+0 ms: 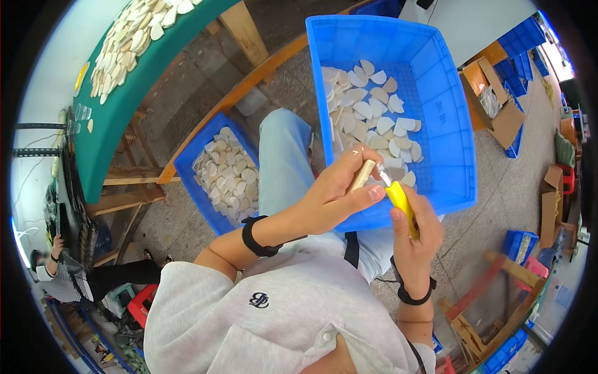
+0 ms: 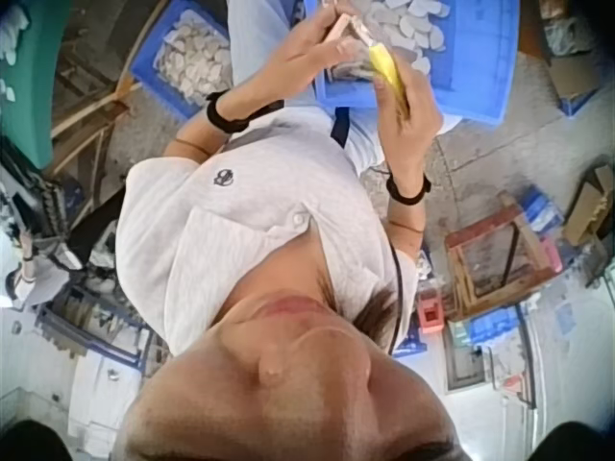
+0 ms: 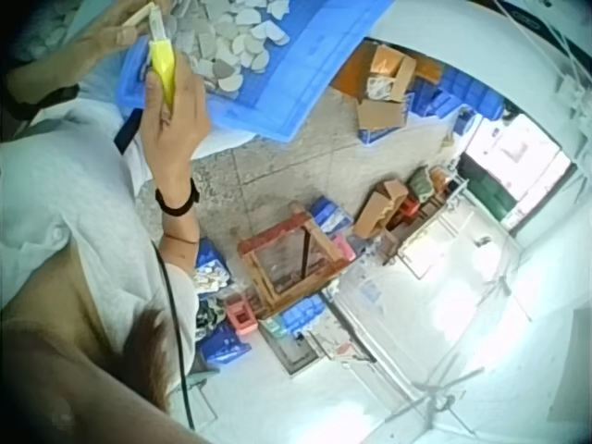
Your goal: Sort and inspect white plastic toy components from one blue bin to another using a small utility tool.
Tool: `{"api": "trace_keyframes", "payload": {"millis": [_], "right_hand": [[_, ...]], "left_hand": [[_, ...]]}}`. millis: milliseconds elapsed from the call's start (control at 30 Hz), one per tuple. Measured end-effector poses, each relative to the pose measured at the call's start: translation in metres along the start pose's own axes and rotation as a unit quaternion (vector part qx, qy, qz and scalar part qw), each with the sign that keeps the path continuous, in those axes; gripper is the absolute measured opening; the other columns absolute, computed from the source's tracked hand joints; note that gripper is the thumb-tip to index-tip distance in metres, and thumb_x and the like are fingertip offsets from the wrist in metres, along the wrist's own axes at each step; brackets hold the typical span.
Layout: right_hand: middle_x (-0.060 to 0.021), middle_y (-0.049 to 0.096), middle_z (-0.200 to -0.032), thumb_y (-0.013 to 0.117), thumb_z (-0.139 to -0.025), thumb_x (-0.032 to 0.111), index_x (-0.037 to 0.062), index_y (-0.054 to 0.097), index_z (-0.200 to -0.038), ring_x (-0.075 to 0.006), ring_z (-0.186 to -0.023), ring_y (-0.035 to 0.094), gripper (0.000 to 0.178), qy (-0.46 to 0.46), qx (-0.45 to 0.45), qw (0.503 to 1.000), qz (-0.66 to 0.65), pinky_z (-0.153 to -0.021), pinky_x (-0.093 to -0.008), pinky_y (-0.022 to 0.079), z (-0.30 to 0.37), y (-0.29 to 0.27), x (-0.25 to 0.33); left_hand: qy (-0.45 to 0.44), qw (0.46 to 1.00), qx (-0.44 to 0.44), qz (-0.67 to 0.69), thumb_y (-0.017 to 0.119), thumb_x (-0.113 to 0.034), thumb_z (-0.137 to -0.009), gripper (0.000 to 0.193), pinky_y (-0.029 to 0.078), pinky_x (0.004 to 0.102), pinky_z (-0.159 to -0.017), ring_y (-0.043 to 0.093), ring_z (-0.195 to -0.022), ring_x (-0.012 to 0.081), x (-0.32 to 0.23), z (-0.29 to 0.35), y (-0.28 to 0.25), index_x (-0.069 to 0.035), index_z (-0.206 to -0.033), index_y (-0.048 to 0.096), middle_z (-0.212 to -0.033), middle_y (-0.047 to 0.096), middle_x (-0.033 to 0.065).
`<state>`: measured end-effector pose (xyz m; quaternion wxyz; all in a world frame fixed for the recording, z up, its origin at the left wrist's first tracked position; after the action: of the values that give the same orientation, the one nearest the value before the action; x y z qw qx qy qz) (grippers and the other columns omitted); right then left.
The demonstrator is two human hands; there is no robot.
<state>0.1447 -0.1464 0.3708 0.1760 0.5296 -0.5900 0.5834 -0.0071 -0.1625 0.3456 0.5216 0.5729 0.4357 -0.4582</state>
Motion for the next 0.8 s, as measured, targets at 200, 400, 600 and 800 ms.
{"api": "trace_keyframes", "payload": {"millis": [200,400,600,800], "right_hand": [[-0.0067,0.056,-0.07,0.068,-0.076,0.01,0.0018,0.06,-0.109,-0.0182,-0.053,0.051,0.035,-0.071,0.025,0.992,0.103,-0.047,-0.0269,0.039,-0.001,-0.003,0.013],[-0.0033,0.052,-0.065,0.069,-0.075,0.016,0.0035,0.061,-0.109,-0.0163,-0.048,0.047,0.037,-0.122,0.025,0.977,0.176,-0.042,-0.0274,0.034,0.0,-0.005,0.021],[-0.0015,0.048,-0.063,0.069,-0.075,0.017,0.0046,0.061,-0.109,-0.0156,-0.046,0.044,0.037,-0.134,0.022,0.969,0.206,-0.041,-0.0275,0.033,0.002,-0.005,0.022],[-0.0016,0.046,-0.061,0.069,-0.076,0.018,0.0058,0.062,-0.109,-0.0149,-0.045,0.042,0.036,-0.144,0.002,0.955,0.26,-0.04,-0.0272,0.031,-0.001,-0.001,0.02]], "left_hand": [[0.057,0.995,0.0,-0.08,0.053,-0.027,-0.087,0.023,0.032,0.0255,-0.068,0.037,-0.076,0.013,-0.001,-0.001,0.002,-0.006,-0.094,0.045,-0.086,0.039,0.0035],[0.067,0.993,-0.039,-0.088,0.053,-0.028,-0.088,0.025,0.032,0.0298,-0.065,0.039,-0.071,0.019,-0.003,0.003,0.001,-0.004,-0.086,0.047,-0.08,0.042,0.0077],[0.074,0.991,-0.062,-0.096,0.054,-0.028,-0.088,0.027,0.032,0.031,-0.063,0.039,-0.068,0.0207,0.0,0.004,0.001,-0.003,-0.081,0.047,-0.075,0.042,0.0083],[0.096,0.98,-0.094,-0.146,0.055,-0.026,-0.087,0.028,0.032,0.0311,-0.058,0.039,-0.064,0.0206,0.009,-0.001,-0.004,-0.002,-0.075,0.047,-0.07,0.042,0.0077]]}}
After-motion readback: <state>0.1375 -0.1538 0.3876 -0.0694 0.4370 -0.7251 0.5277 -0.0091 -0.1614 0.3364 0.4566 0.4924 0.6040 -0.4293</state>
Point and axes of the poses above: each hand's wrist, its own z-axis away from the middle knuckle, its own y-axis out of the palm, x = y × z, the point moved 5 cm from there along -z, towards the middle knuckle
